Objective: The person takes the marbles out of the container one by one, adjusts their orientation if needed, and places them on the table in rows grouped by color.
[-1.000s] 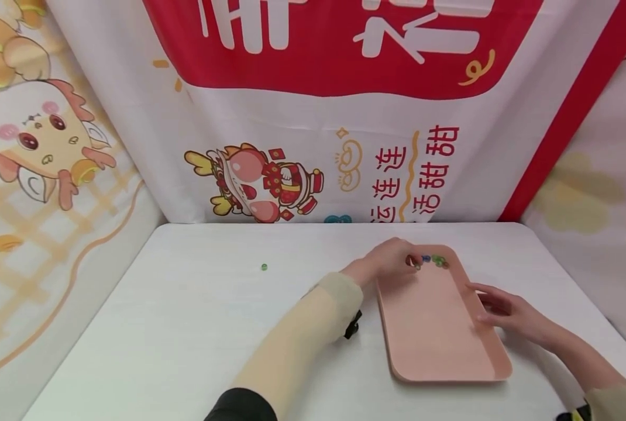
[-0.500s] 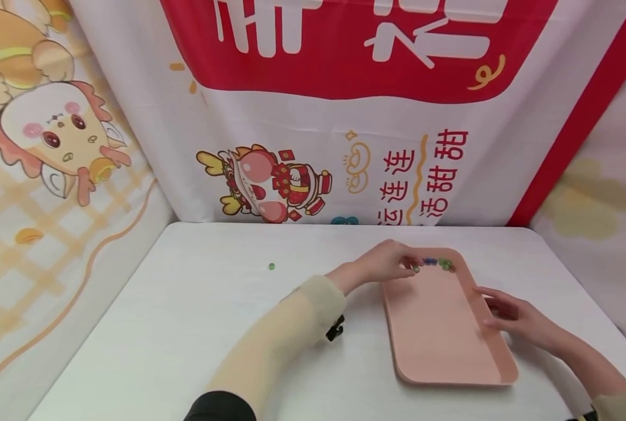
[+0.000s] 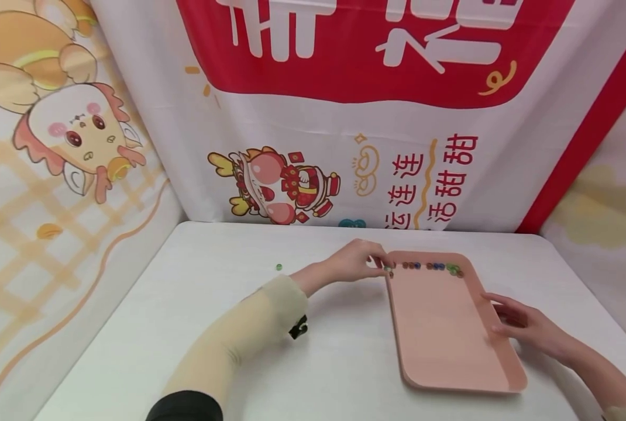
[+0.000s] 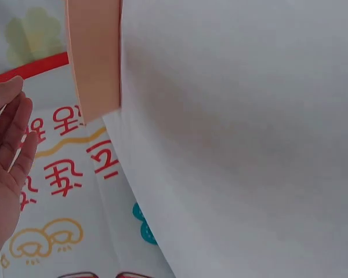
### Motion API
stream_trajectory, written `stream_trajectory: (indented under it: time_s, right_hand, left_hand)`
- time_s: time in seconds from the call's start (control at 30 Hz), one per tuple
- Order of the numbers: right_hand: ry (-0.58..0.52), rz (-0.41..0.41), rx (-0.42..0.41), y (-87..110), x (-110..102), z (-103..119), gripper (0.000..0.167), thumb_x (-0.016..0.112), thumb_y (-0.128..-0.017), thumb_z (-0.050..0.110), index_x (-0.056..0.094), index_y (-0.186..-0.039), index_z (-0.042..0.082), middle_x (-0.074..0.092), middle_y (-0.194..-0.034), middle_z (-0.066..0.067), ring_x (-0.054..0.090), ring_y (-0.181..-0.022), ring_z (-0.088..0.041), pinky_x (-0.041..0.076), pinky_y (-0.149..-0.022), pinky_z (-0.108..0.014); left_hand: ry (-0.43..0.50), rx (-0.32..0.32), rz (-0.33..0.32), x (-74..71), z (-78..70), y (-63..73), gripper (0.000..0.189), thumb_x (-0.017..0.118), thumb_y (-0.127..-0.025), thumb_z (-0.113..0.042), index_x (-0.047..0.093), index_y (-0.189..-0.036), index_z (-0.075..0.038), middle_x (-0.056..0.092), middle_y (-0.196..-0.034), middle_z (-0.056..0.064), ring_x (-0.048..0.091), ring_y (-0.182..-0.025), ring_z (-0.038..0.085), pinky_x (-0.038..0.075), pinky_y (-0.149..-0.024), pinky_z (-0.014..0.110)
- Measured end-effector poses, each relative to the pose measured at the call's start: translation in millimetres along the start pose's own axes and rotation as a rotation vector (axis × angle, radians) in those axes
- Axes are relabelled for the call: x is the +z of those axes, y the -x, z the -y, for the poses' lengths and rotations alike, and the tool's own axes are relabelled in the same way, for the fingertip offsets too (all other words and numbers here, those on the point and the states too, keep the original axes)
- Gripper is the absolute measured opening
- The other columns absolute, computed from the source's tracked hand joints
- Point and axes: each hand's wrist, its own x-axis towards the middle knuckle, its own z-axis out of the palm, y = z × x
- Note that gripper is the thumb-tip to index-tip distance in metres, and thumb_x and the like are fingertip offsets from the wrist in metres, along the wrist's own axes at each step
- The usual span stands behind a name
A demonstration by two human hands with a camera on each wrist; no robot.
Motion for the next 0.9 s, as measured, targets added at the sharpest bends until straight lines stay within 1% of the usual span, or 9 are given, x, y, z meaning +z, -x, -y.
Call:
stream_trajectory:
  time_s: [0.1,0.23,0.43,0.6,0.77,0.9]
  right_hand:
    - [-0.010,0.001,-0.010,1.2,0,-1,0.058,0.066,-0.090,0.001,0.040,-0.142,-0.003,0.057,-0.123,0.020,0.054,-0.106,0.007,0.047,-0.081,-0.014]
    - [-0.028,0.003,-0.046,1.3,1,-2,0.059,0.065,-0.089,-0.003,0.041,-0.142,-0.003,0.058,-0.124,0.019,0.054,-0.108,0.006,0.047,-0.081,-0.014]
    - [-0.020,0.003,-0.037,1.5,-3,-1,0.059,0.065,-0.090,-0.002,0.041,-0.143,-0.001,0.057,-0.125,0.019,0.053,-0.109,0.008,0.047,-0.082,-0.014]
    - [-0.030,0.003,-0.023,4.0,-4,-2,0.059,0.064,-0.090,-0.003,0.040,-0.144,0.000,0.057,-0.124,0.019,0.053,-0.109,0.008,0.047,-0.081,-0.014]
    - [-0.045,0.013,-0.015,5.6,-2,-2,0.059,0.063,-0.091,-0.003,0.039,-0.145,0.000,0.057,-0.123,0.020,0.053,-0.108,0.008,0.047,-0.081,-0.015]
    - [-0.042,0.017,-0.031,3.7,0,-1,0.059,0.064,-0.090,-0.003,0.039,-0.144,-0.002,0.057,-0.123,0.019,0.053,-0.109,0.007,0.047,-0.081,-0.014]
  left_hand:
    - [0.016,-0.011,-0.023,-9.0,3.6,12.4,0.019,0.071,-0.090,-0.015,0.073,-0.109,-0.011,0.067,-0.099,-0.008,0.059,-0.089,0.001,0.050,-0.085,0.026]
    - [0.039,-0.034,-0.057,-19.5,10.5,30.4,0.017,0.070,-0.091,-0.015,0.073,-0.108,-0.013,0.067,-0.099,-0.008,0.060,-0.088,0.001,0.051,-0.085,0.030]
    - [0.069,-0.064,-0.111,-33.9,25.6,57.2,0.018,0.070,-0.090,-0.011,0.072,-0.107,-0.011,0.068,-0.099,-0.005,0.061,-0.090,0.006,0.052,-0.086,0.036]
    - [0.057,-0.102,-0.161,-44.9,35.2,74.1,0.018,0.072,-0.089,-0.010,0.073,-0.107,-0.010,0.070,-0.100,-0.005,0.061,-0.091,0.007,0.051,-0.086,0.036]
    - [0.057,-0.183,-0.182,-54.8,44.1,90.2,0.018,0.072,-0.088,-0.011,0.074,-0.106,-0.012,0.070,-0.100,-0.006,0.061,-0.092,0.009,0.051,-0.088,0.040]
    - [0.052,-0.266,-0.189,-61.8,55.6,104.5,0.019,0.073,-0.088,-0.011,0.073,-0.107,-0.010,0.070,-0.100,-0.005,0.061,-0.095,0.012,0.050,-0.090,0.042]
